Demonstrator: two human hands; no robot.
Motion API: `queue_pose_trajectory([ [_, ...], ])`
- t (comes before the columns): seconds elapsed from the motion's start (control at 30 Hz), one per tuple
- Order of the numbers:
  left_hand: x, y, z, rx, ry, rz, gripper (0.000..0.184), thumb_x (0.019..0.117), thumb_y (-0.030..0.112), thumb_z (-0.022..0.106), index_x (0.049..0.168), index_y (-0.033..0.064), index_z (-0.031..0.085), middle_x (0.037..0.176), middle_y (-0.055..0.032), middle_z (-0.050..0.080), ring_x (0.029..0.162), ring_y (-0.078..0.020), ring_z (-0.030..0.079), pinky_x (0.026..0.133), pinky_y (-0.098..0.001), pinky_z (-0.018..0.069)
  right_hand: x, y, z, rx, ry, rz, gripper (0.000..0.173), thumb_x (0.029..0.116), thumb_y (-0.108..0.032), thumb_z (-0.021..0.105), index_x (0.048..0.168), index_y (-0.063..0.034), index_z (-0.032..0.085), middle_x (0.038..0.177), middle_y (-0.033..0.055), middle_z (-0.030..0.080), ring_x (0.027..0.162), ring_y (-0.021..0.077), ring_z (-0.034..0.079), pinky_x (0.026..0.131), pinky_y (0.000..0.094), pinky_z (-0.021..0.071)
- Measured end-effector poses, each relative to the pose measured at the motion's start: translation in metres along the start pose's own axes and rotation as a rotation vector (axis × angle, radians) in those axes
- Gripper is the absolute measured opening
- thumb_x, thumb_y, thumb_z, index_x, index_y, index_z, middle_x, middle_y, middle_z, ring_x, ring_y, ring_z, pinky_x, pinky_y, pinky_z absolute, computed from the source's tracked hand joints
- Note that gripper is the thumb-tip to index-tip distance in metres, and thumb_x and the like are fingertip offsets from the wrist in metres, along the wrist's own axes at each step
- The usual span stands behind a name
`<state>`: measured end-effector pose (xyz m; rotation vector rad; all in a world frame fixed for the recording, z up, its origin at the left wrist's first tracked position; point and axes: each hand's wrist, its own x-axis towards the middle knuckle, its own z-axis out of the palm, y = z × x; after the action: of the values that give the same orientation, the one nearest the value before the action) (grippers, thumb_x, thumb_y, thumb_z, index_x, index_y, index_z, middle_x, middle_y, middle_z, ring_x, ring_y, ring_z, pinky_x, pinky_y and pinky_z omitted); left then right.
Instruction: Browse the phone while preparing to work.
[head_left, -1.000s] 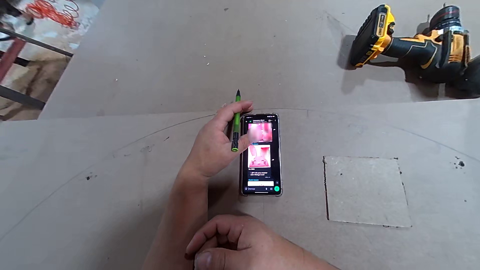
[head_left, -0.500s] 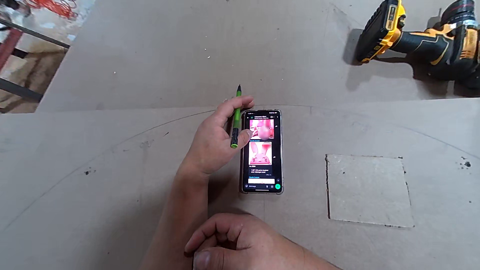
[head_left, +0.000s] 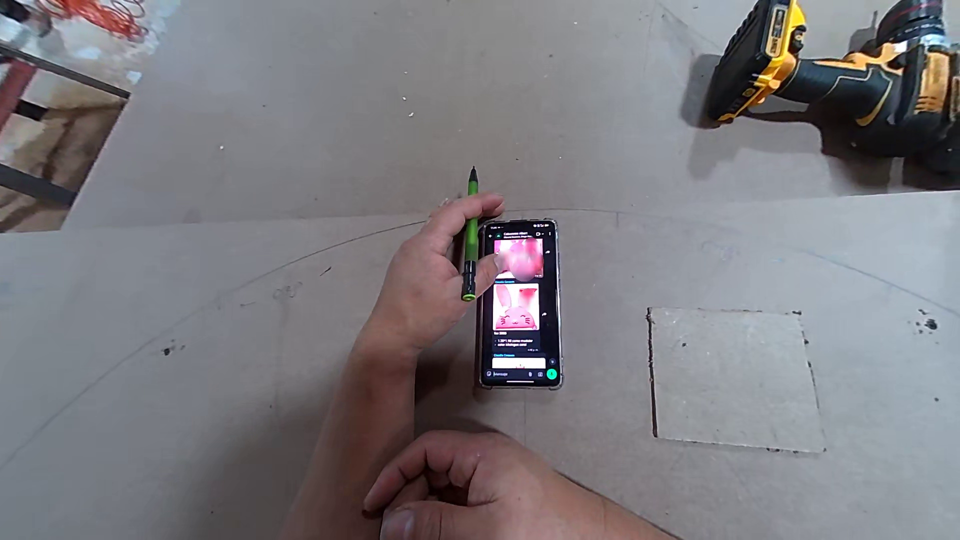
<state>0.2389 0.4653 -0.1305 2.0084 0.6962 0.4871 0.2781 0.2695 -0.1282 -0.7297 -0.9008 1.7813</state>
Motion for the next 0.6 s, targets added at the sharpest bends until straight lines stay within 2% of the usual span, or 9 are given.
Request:
queue_pose_trajectory([
  [0.13,-0.0002,-0.0014,-0.0002,-0.038,-0.007,0.033,0.057,0.0885,0.016,0.072,0.144,0.0170,0.057,0.141,0.0008,0.062,0.129,-0.0147,0.059,0.105,-0.0362,0.0554,0.0003,0.0009,0.0007,0.002,0.003,-0.004,0.028,0.1060,-0.019,0.058,0.126,-0.0001,0.062,0.097,0.0089,0.071,0.082,0.0149,0.068,0.077,0.0336,0.0592],
  [0.23,0.0001,0.0003,0.0000,-0.023,-0.001,0.006,0.060,0.0854,0.015,0.076,0.143,0.0193,0.058,0.141,0.0023,0.062,0.131,-0.0141,0.058,0.107,-0.0363,0.0540,0.0005,0.0012,0.0008,0.011,0.003,-0.008,0.027,0.1058,-0.018,0.058,0.126,0.0005,0.062,0.097,0.0091,0.070,0.083,0.0150,0.068,0.077,0.0334,0.0591],
  [0.43,0.0002,-0.0004,0.0021,-0.022,0.035,0.016,0.050,0.0925,0.011,0.070,0.141,0.0181,0.059,0.138,0.0026,0.065,0.126,-0.0123,0.062,0.104,-0.0334,0.0561,0.0006,0.0010,0.0004,0.014,0.000,-0.001,0.027,0.1059,-0.018,0.058,0.126,0.0006,0.062,0.096,0.0093,0.070,0.083,0.0153,0.068,0.078,0.0337,0.0593],
  [0.6,0.0003,-0.0019,0.0018,-0.031,0.036,0.042,0.047,0.0948,0.014,0.068,0.141,0.0153,0.059,0.136,0.0007,0.066,0.126,-0.0135,0.062,0.104,-0.0336,0.0563,0.0007,0.0016,0.0004,0.015,0.000,-0.001,0.028,0.1059,-0.018,0.058,0.126,0.0006,0.062,0.097,0.0091,0.070,0.083,0.0154,0.069,0.078,0.0340,0.0598],
])
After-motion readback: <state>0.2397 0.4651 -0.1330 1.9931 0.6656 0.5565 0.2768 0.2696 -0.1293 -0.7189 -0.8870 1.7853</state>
